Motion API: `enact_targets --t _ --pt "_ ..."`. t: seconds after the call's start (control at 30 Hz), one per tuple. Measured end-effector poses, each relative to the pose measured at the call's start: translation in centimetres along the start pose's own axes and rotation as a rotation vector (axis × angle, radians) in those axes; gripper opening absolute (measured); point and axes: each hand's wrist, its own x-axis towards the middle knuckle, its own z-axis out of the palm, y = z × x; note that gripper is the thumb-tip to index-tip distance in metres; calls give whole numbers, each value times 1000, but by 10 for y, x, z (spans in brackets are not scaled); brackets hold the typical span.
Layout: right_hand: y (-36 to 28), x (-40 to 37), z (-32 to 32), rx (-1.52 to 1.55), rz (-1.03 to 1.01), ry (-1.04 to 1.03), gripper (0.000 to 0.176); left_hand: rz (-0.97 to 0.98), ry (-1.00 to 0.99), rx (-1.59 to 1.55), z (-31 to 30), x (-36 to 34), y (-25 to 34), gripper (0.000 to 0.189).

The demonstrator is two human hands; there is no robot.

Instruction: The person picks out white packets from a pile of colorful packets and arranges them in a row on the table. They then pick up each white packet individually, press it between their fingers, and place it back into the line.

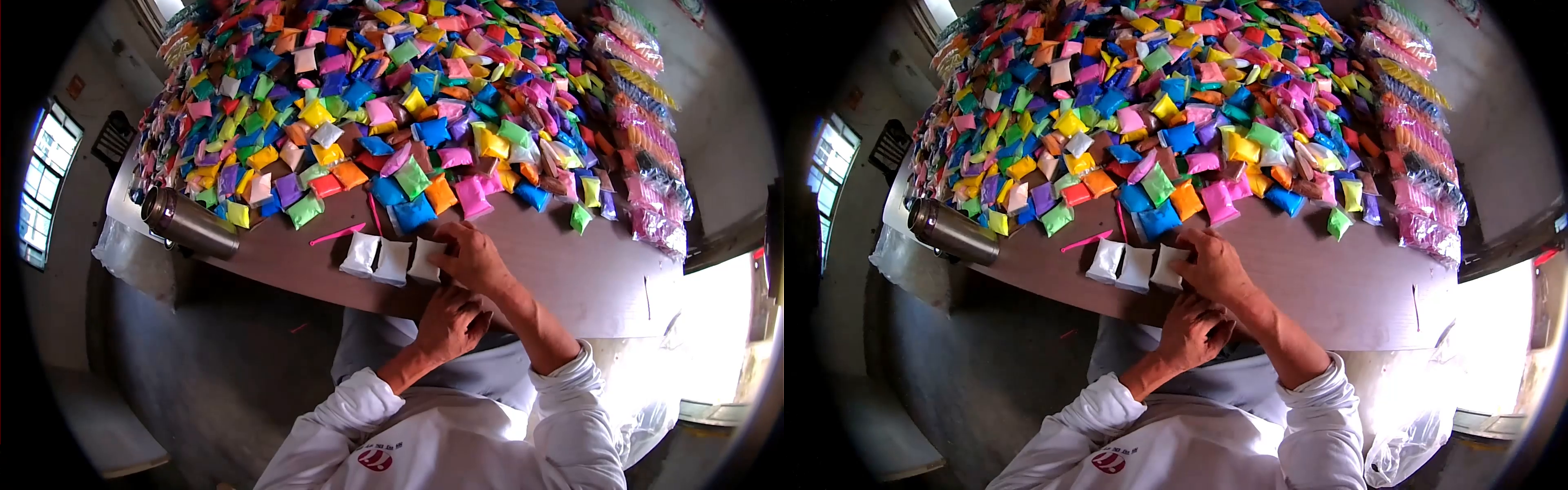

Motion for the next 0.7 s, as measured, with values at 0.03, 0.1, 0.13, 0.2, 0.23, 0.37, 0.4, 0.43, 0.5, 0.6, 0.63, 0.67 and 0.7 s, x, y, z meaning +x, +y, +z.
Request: enact_targets --t 0.03,0.1,0.13,0.2,0.23,0.37,0.4,0.43,0.5,0.6,0.63,0.67,0.7 --pt "2 0 1 -28 6 -3 34 4 -6 5 0 0 0 12" --pt "7 0 5 -56 14 -7 35 9 -1 7 0 1 -1 12" --pt "10 -1 9 -46 -23 23 34 17 4 12 0 1 -1 12" --pt "13 -2 15 -38 -57 57 33 20 9 10 -1 2 1 12" --pt "13 -1 17 -42 -96 71 31 28 13 9 -1 3 1 12" --pt "13 -3 18 -59 -154 63 28 6 12 67 2 -1 2 14" --pt "13 -3 19 -51 -154 59 29 31 9 47 3 0 2 14" --pt "12 -2 18 -68 -145 80 29 29 12 54 3 1 2 14" --pt "11 -2 17 -45 -129 26 29 17 14 73 5 0 2 14" --pt "14 -5 17 -18 -191 120 28 64 29 99 4 4 3 13" --pt "15 -4 15 23 -199 147 26 93 52 106 4 6 4 9" --pt "16 -4 10 18 -197 157 26 102 50 101 5 6 3 9" --pt "14 -2 4 107 -107 195 25 86 41 95 7 4 2 8"
